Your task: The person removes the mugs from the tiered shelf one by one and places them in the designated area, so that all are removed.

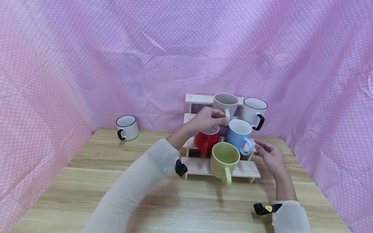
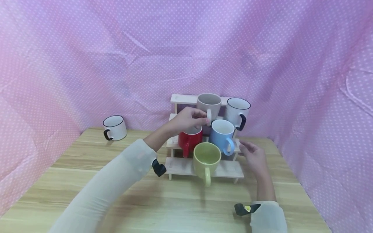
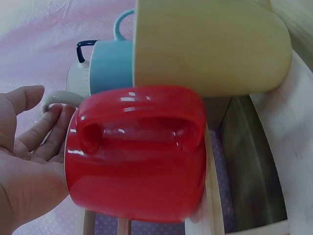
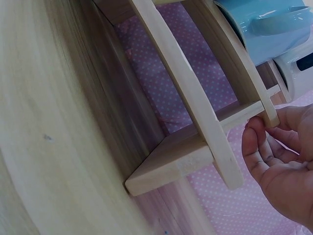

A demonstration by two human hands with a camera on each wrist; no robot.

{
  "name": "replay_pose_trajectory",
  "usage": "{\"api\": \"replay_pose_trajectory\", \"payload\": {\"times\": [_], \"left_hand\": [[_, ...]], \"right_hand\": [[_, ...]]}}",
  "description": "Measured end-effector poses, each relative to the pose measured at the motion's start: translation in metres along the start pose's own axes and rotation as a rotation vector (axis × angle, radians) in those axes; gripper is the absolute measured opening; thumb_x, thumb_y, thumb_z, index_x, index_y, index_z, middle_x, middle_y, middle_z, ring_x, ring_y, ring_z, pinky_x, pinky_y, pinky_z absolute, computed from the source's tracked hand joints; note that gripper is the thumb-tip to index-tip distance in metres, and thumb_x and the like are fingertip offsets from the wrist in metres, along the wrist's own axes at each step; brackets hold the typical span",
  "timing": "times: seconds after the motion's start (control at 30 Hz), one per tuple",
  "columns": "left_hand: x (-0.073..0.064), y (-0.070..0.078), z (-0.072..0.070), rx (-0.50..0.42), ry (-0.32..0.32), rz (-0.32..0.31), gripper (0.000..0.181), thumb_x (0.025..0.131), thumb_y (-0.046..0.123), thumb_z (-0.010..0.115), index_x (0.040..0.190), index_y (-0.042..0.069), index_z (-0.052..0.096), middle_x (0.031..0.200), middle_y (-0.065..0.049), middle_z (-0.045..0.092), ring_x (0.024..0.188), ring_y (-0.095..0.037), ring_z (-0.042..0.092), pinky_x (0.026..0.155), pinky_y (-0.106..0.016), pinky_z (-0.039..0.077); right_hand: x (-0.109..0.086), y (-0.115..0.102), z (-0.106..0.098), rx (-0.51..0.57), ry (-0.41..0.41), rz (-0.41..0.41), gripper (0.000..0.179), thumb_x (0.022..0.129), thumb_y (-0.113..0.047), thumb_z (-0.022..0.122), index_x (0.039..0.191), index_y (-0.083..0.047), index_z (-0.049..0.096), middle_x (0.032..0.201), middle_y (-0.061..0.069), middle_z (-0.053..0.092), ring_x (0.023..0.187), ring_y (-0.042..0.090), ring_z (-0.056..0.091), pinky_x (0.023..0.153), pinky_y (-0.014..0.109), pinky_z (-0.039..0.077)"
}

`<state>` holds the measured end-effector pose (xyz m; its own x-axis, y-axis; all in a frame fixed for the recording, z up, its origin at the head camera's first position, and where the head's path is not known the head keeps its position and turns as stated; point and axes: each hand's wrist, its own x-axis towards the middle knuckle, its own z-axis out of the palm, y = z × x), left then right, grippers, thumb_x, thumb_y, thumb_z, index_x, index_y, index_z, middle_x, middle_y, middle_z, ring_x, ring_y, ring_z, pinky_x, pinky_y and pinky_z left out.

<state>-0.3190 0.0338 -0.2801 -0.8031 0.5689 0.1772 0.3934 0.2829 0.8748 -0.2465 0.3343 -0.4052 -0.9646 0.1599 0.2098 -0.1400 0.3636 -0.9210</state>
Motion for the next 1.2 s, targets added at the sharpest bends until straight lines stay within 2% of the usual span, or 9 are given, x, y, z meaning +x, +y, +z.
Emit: {"api": "replay_pose_trajectory", "payload": {"times": [0.17, 0.27, 0.4, 0.47, 0.63, 0.7, 0.97, 1.2], "left_hand": [[0.002, 0.003, 0.004, -0.166, 0.032, -0.101, 0.026, 0.097, 0.025, 0.073, 0.116, 0.008, 0.075, 0.100, -0.005, 0.073, 0.100, -0.034, 0.072, 0.085, -0.033, 0.058], [0.004, 0.006, 0.006, -0.233, 0.053, -0.143, 0.023, 0.097, 0.021, 0.073, 0.114, 0.006, 0.074, 0.101, -0.007, 0.073, 0.103, -0.034, 0.071, 0.093, -0.036, 0.056], [0.005, 0.012, 0.009, -0.296, 0.061, -0.198, 0.023, 0.096, 0.020, 0.074, 0.113, 0.005, 0.074, 0.103, -0.006, 0.074, 0.106, -0.033, 0.071, 0.104, -0.042, 0.048], [0.004, 0.014, 0.011, -0.369, 0.059, -0.224, 0.022, 0.096, 0.018, 0.074, 0.113, 0.003, 0.073, 0.104, -0.007, 0.073, 0.107, -0.033, 0.071, 0.107, -0.042, 0.047], [0.003, 0.017, 0.016, -0.575, 0.067, -0.256, 0.016, 0.096, 0.008, 0.072, 0.108, -0.003, 0.070, 0.104, -0.008, 0.070, 0.110, -0.032, 0.069, 0.096, -0.036, 0.058], [0.003, 0.017, 0.018, -0.619, 0.071, -0.260, 0.016, 0.097, 0.007, 0.071, 0.107, -0.005, 0.069, 0.104, -0.009, 0.068, 0.110, -0.031, 0.068, 0.090, -0.034, 0.060], [0.005, 0.016, 0.024, -0.671, 0.114, -0.245, 0.036, 0.101, 0.014, 0.066, 0.127, -0.011, 0.063, 0.114, -0.011, 0.063, 0.113, -0.031, 0.067, 0.088, -0.035, 0.061], [0.003, 0.019, 0.030, -0.629, 0.222, -0.245, 0.028, 0.100, 0.015, 0.069, 0.118, -0.006, 0.070, 0.109, -0.010, 0.066, 0.111, -0.033, 0.070, 0.082, -0.033, 0.062]], "right_hand": [[0.000, -0.002, 0.000, -0.011, -0.007, 0.005, 0.045, 0.107, -0.020, 0.056, 0.139, 0.011, 0.054, 0.107, -0.017, 0.065, 0.086, 0.000, 0.067, 0.083, 0.021, 0.059], [0.001, -0.002, 0.000, -0.003, -0.006, 0.005, 0.045, 0.107, -0.020, 0.056, 0.139, 0.011, 0.054, 0.106, -0.019, 0.065, 0.086, 0.000, 0.067, 0.082, 0.019, 0.058], [0.002, -0.001, -0.001, 0.003, -0.009, 0.002, 0.046, 0.107, -0.020, 0.056, 0.140, 0.012, 0.053, 0.106, -0.019, 0.066, 0.086, 0.000, 0.067, 0.081, 0.019, 0.058], [0.002, 0.000, -0.001, 0.002, -0.008, 0.004, 0.046, 0.107, -0.020, 0.057, 0.139, 0.012, 0.053, 0.105, -0.019, 0.066, 0.086, 0.000, 0.067, 0.082, 0.020, 0.059], [0.002, 0.002, -0.001, 0.007, -0.009, 0.008, 0.045, 0.107, -0.019, 0.057, 0.140, 0.012, 0.053, 0.103, -0.021, 0.065, 0.086, 0.000, 0.067, 0.083, 0.022, 0.059], [0.002, 0.003, -0.001, 0.012, -0.011, 0.007, 0.046, 0.106, -0.019, 0.057, 0.140, 0.012, 0.053, 0.104, -0.020, 0.065, 0.086, 0.000, 0.067, 0.083, 0.022, 0.059], [0.003, 0.005, -0.001, 0.006, -0.010, 0.000, 0.046, 0.107, -0.019, 0.057, 0.140, 0.012, 0.053, 0.103, -0.021, 0.065, 0.088, -0.002, 0.067, 0.084, 0.024, 0.060], [0.005, 0.007, -0.001, 0.015, -0.013, 0.011, 0.045, 0.107, -0.018, 0.056, 0.141, 0.011, 0.052, 0.102, -0.024, 0.064, 0.089, -0.003, 0.066, 0.083, 0.023, 0.059]]}}
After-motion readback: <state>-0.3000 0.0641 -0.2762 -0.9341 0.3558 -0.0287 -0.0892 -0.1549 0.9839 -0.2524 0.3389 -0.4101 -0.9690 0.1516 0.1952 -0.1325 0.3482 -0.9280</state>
